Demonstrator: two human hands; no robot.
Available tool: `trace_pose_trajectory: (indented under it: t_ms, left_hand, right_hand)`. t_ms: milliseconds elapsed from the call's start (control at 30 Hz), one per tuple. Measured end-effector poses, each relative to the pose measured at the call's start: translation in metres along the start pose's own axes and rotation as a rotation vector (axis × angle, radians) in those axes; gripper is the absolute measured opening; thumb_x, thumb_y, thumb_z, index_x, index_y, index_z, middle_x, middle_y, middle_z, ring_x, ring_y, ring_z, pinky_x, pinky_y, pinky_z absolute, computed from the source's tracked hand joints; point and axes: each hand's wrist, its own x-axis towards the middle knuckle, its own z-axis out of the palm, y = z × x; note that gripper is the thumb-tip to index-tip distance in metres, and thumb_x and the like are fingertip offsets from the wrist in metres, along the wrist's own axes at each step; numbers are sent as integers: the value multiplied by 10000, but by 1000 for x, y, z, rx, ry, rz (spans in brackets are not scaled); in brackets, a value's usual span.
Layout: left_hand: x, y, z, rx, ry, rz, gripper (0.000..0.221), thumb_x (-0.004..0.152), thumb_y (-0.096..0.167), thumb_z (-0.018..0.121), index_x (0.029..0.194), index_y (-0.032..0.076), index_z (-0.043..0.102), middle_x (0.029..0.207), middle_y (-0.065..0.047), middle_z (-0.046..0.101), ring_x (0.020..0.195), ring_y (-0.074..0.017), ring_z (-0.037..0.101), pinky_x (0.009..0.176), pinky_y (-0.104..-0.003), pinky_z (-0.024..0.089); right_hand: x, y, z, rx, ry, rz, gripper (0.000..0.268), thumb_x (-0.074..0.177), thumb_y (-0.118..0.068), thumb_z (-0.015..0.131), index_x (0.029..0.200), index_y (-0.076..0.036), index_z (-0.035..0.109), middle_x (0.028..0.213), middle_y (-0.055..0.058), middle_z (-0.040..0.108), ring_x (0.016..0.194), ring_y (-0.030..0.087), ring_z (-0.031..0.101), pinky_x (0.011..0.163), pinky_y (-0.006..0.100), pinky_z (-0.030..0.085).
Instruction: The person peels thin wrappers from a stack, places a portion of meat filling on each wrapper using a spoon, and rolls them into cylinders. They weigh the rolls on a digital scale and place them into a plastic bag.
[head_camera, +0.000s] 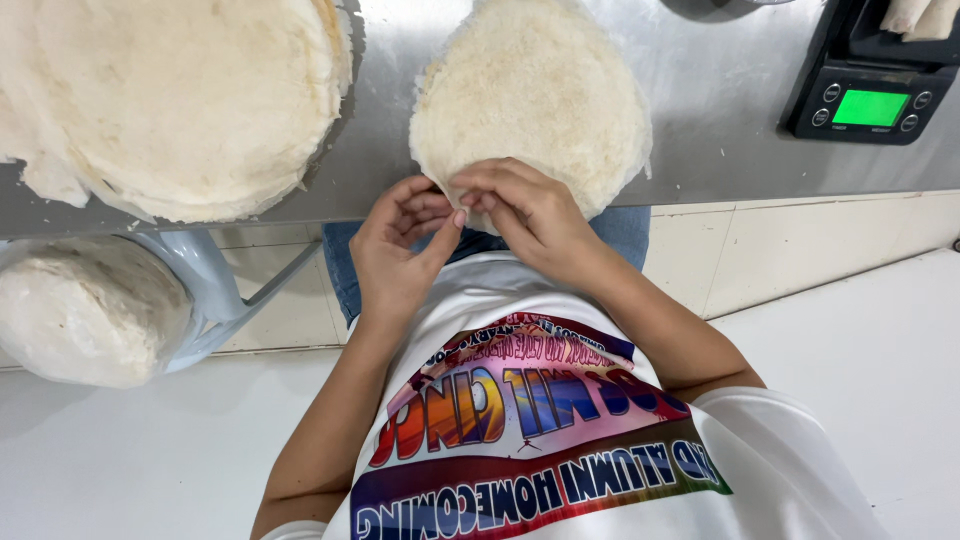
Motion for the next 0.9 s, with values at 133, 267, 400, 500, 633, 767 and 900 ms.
trace_pose_trajectory:
  t_ms: [133, 267, 400, 500, 633, 767, 900]
  left_hand:
    - [-1, -8, -2, 35, 44, -11, 403, 913, 16, 785, 1272, -70, 621, 1007, -204, 746, 917, -256, 762, 785, -346, 653]
    - [1, -12, -3, -57, 66, -111, 368, 940, 0, 741, 1283, -65, 626, 986, -178, 759, 895, -187, 755, 807, -287, 652]
    - [2, -8, 1, -76, 46, -156, 389, 928, -1, 759, 1289, -58, 626, 984, -171, 772, 912, -161, 749, 842, -280, 644]
    - [-1, -10, 2, -84, 32, -133, 452, 930, -15, 755, 1351, -27, 590, 967, -163, 774, 885, -175, 765, 811, -279, 659]
    - [-2, -2, 7, -90, 44, -122, 465, 935, -25, 742, 1366, -17, 567, 968, -164, 773, 890, -177, 766, 806, -280, 662]
    - [-1, -1, 11, -292, 46, -182, 431, 980, -35, 663, 1381, -5, 511, 986, -138, 728, 906, -180, 747, 798, -306, 684]
    - [2, -12, 9, -178, 18, -107, 593, 949, 28, 760, 1447, 61, 440, 959, -74, 675, 908, -126, 690, 814, -302, 673]
  right_hand:
    - [1, -3, 6, -115, 1, -64, 268, 995, 104, 516, 1176, 44, 705, 1121, 191, 692, 1004, 309, 713, 838, 403, 611]
    - [0, 2, 10, -165, 71, -71, 187, 981, 63, 593, 1106, 20, 725, 1041, 139, 700, 952, 266, 711, 804, 359, 605]
    - [3, -1, 12, -195, 94, -57, 114, 971, -3, 672, 1066, 7, 734, 999, 120, 708, 920, 245, 712, 785, 333, 605]
    - [1, 0, 16, -202, 134, -52, 128, 913, -21, 765, 1032, 9, 727, 945, 109, 704, 875, 227, 714, 764, 317, 615]
    - [3, -4, 15, -273, 154, -45, 37, 937, 15, 704, 968, 11, 723, 895, 118, 698, 815, 245, 711, 717, 322, 609]
    - [2, 0, 12, -190, 144, -15, 52, 976, 3, 648, 945, -13, 686, 875, 100, 669, 810, 253, 700, 699, 338, 601]
    - [0, 5, 14, -218, 133, -16, 16, 971, -18, 657, 958, -17, 666, 907, 119, 664, 842, 286, 699, 711, 357, 597]
